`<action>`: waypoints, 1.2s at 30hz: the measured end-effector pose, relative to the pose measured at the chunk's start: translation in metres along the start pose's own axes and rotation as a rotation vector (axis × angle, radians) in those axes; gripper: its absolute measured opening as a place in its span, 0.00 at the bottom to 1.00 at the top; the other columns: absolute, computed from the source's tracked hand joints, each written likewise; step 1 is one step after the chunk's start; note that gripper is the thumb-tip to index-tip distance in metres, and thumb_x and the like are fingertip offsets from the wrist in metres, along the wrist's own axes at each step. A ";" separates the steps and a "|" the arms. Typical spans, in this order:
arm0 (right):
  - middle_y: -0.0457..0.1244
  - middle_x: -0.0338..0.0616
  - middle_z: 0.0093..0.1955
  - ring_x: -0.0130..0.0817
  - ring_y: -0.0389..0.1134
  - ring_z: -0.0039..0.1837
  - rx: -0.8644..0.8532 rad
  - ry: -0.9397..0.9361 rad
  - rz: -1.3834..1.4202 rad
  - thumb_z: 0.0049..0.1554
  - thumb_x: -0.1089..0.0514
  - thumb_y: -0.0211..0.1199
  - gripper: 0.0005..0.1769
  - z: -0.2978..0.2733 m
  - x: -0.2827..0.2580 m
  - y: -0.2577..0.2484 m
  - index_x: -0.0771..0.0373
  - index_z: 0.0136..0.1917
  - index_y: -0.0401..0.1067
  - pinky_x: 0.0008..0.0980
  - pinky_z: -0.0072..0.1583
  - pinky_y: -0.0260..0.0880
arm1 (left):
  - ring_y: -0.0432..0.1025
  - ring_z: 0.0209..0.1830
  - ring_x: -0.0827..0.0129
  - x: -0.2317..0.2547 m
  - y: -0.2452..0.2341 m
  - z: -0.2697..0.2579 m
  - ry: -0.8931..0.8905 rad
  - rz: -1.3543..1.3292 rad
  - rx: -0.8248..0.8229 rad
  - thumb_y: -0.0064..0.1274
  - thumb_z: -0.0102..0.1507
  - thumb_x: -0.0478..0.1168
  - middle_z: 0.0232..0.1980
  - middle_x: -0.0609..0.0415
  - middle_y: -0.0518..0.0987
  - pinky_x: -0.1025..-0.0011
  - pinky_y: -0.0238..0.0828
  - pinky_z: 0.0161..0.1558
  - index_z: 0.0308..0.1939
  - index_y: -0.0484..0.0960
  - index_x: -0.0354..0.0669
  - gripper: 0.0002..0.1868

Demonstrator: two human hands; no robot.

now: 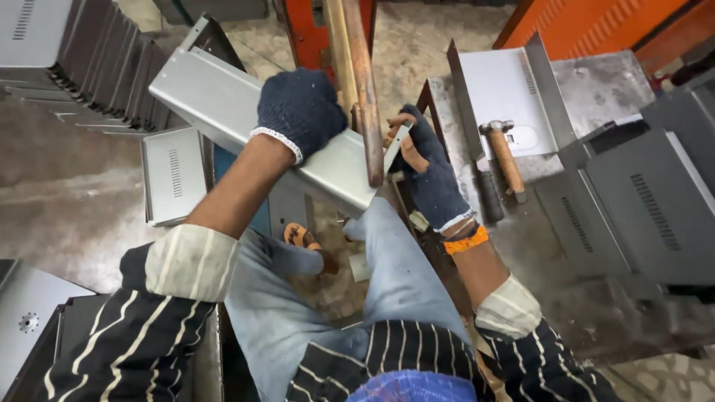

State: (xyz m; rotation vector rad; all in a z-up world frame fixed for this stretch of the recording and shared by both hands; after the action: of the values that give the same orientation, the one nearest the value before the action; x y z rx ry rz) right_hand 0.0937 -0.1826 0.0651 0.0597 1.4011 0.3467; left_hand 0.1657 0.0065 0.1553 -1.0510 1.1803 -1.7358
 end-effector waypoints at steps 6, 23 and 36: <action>0.58 0.33 0.65 0.23 0.56 0.68 0.005 -0.080 -0.009 0.67 0.50 0.59 0.21 0.009 -0.010 -0.002 0.62 0.69 0.66 0.24 0.70 0.53 | 0.78 0.32 0.46 0.006 -0.006 0.008 0.050 -0.019 0.065 0.61 0.54 0.48 0.30 0.40 0.82 0.51 0.74 0.38 0.28 0.88 0.43 0.12; 0.58 0.33 0.60 0.22 0.58 0.59 -0.035 0.048 0.168 0.65 0.54 0.62 0.21 -0.014 -0.005 0.017 0.62 0.67 0.63 0.25 0.61 0.61 | 0.78 0.33 0.46 0.006 -0.007 -0.014 0.045 -0.057 0.001 0.61 0.51 0.47 0.31 0.41 0.82 0.52 0.74 0.39 0.28 0.88 0.45 0.11; 0.64 0.40 0.59 0.29 0.66 0.58 0.148 0.071 -0.108 0.68 0.53 0.58 0.21 -0.024 0.038 -0.084 0.65 0.71 0.67 0.32 0.61 0.70 | 0.77 0.26 0.45 0.019 -0.018 -0.073 0.001 -0.045 -0.044 0.54 0.63 0.53 0.26 0.40 0.80 0.51 0.73 0.39 0.22 0.86 0.44 0.21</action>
State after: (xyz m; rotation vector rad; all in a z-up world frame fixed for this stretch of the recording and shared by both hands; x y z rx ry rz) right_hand 0.0922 -0.2557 0.0045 0.0931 1.4926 0.1564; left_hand 0.0893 0.0165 0.1593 -1.1110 1.2089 -1.7515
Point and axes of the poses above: each hand's wrist, its own z-axis towards the middle knuckle, its own y-axis out of the palm, x = y × z, the point moved 8 cm from there along z, towards the middle knuckle
